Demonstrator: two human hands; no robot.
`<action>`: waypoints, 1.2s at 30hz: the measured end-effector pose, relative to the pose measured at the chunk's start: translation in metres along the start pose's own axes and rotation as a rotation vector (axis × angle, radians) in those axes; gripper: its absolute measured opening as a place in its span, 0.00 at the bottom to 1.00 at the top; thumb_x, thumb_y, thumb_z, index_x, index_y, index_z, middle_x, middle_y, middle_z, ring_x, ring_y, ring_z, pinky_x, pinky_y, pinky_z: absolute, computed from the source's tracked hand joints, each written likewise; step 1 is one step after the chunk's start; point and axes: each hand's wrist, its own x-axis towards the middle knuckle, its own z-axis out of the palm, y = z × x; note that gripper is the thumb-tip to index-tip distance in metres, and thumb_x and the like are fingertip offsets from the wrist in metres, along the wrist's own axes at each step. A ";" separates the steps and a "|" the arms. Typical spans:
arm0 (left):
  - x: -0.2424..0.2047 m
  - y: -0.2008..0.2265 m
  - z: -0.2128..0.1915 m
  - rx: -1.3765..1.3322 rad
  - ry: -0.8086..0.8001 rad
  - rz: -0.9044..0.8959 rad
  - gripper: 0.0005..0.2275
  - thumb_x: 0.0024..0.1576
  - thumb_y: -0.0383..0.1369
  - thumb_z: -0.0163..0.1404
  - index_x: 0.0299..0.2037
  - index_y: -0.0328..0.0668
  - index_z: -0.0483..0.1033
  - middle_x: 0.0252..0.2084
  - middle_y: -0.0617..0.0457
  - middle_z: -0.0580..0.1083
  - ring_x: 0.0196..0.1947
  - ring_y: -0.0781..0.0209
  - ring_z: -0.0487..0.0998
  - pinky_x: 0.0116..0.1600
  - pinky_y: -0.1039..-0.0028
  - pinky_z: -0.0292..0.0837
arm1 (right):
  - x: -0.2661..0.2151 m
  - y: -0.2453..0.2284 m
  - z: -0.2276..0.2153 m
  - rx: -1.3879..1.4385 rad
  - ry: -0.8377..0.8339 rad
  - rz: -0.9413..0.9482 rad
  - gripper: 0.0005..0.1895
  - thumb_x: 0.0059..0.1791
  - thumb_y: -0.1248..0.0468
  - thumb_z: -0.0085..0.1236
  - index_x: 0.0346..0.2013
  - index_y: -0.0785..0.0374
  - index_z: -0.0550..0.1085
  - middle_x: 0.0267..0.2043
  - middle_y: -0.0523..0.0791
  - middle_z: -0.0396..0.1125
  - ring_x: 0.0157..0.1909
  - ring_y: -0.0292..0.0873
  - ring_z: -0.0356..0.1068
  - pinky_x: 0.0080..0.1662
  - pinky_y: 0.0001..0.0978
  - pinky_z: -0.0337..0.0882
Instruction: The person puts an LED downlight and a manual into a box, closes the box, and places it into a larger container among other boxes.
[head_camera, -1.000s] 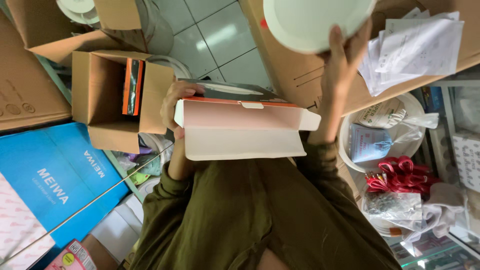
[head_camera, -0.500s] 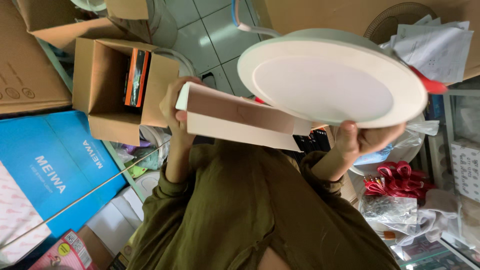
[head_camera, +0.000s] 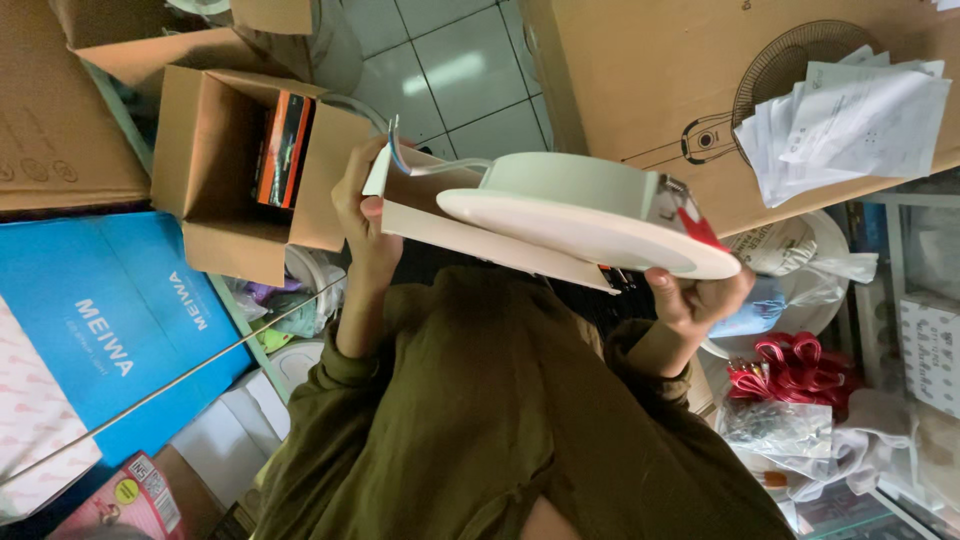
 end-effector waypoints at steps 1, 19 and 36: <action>0.000 0.001 -0.001 -0.006 -0.005 -0.001 0.41 0.64 0.68 0.31 0.54 0.28 0.73 0.46 0.44 0.77 0.45 0.57 0.79 0.51 0.70 0.73 | -0.003 0.003 0.003 0.065 -0.005 -0.045 0.30 0.44 0.54 0.69 0.49 0.77 0.73 0.27 0.50 0.70 0.22 0.32 0.62 0.25 0.24 0.58; -0.021 -0.012 0.015 -0.255 0.093 0.153 0.41 0.58 0.69 0.38 0.47 0.25 0.71 0.46 0.40 0.75 0.44 0.49 0.79 0.47 0.65 0.78 | 0.063 -0.066 0.031 0.102 -0.307 -0.205 0.17 0.45 0.74 0.66 0.48 0.69 0.75 0.42 0.53 0.74 0.49 0.53 0.77 0.48 0.40 0.76; -0.013 0.011 0.009 -0.008 0.039 0.387 0.40 0.61 0.67 0.31 0.41 0.27 0.74 0.35 0.39 0.77 0.37 0.47 0.80 0.43 0.63 0.73 | 0.092 -0.106 0.033 -0.144 -0.580 -0.323 0.13 0.39 0.70 0.70 0.38 0.61 0.80 0.38 0.45 0.73 0.45 0.48 0.72 0.57 0.50 0.73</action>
